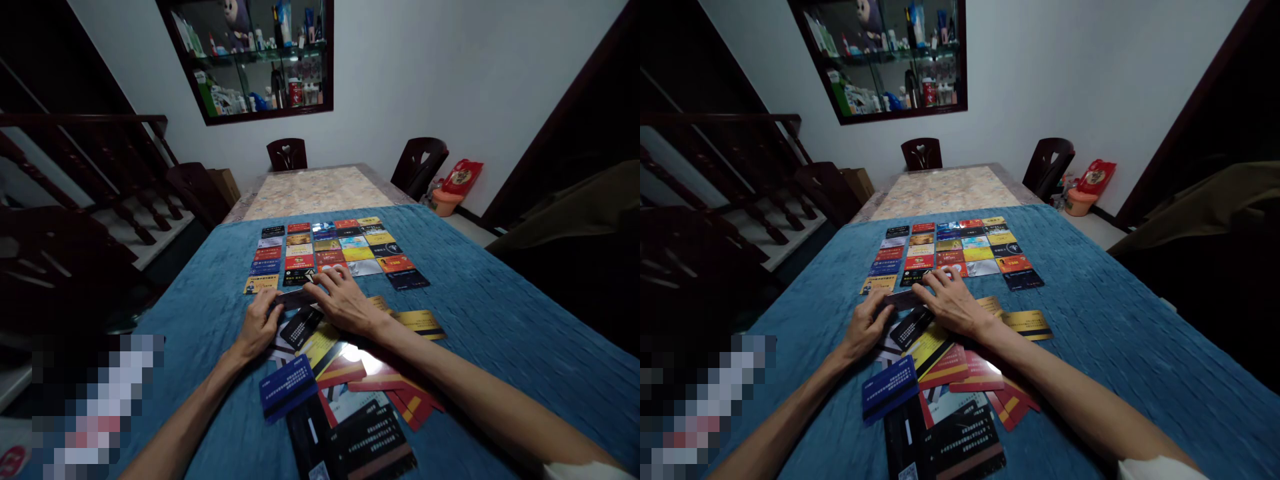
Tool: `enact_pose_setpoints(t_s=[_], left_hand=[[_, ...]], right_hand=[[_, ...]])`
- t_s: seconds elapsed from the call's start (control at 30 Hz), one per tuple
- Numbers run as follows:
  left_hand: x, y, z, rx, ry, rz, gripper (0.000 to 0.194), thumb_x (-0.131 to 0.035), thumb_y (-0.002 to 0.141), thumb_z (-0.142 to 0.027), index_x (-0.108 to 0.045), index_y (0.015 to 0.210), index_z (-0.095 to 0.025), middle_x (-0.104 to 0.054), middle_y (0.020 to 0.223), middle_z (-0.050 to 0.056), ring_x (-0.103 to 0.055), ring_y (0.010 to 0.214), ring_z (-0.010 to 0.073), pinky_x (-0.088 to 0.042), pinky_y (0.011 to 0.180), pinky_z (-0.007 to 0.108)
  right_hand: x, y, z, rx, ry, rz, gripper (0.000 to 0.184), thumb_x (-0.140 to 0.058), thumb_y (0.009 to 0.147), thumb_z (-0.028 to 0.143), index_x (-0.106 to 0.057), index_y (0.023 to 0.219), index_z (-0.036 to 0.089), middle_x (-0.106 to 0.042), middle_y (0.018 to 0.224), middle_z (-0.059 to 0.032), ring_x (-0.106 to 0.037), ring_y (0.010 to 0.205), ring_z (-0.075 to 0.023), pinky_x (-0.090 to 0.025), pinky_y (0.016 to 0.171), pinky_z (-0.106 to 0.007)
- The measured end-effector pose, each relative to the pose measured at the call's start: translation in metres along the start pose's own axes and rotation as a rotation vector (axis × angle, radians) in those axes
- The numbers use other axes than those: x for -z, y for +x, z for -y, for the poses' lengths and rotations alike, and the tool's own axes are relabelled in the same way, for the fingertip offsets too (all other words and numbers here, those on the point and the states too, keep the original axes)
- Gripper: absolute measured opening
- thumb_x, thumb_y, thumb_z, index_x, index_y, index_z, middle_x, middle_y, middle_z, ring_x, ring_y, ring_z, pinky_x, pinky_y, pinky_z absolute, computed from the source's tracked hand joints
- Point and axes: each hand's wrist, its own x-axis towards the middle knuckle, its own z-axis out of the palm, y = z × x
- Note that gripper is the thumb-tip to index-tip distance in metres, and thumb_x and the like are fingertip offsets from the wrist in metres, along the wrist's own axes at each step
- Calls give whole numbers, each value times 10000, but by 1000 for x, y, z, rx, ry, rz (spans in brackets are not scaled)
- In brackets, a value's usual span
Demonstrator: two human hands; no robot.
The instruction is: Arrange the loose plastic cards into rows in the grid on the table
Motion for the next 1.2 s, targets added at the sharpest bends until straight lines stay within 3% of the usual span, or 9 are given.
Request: enact_pose_setpoints(t_s=[0.33,0.5,0.67,0.87,1.07,1.2], left_hand=[[-1,0,-4,-49,7,-33,132,-483,922,-222,-609,951,-194,-659,928,43,-636,891,195,-544,826,327],[-3,-1,-4,-76,11,-77,191,-509,928,-215,-621,1082,-197,-686,1016,55,-654,979,202,-543,902,345],[-6,-2,-3,-59,-3,-101,290,-530,928,-227,-602,1208,-215,-686,1109,65,-663,1017,200,-541,942,364],[-7,-2,-3,-74,43,-115,305,-558,917,-220,-592,1221,-216,-688,1026,52,-659,934,192,-549,927,381],[1,0,-7,-172,162,-16,556,-566,891,-179,-432,1429,-223,-592,1296,115,-549,1227,270,-457,1079,490],[7,6,-9,-161,232,24,584,-552,879,-156,-424,1445,-216,-526,1321,131,-522,1252,281,-459,1085,477]], right_hand=[[0,0,2,5,-35,-132,261,-442,991,174,-604,1195,185,-605,1137,-115,-439,1090,-253,-348,949,-412],[0,1,3,4,-76,-199,245,-455,983,159,-615,1167,170,-610,1107,-111,-437,1074,-250,-351,952,-397],[2,2,2,13,-59,-174,248,-481,967,167,-621,1171,149,-617,1128,-126,-437,1073,-256,-351,949,-400],[8,3,-1,-30,9,-61,297,-541,906,198,-619,1187,138,-614,1122,-144,-445,1054,-277,-360,931,-416],[16,7,-5,-62,52,-1,367,-626,834,250,-613,1178,121,-601,1125,-158,-434,1033,-295,-374,891,-425],[20,12,-11,-47,69,48,420,-660,817,301,-603,1188,112,-590,1103,-153,-434,1017,-290,-381,854,-404]])
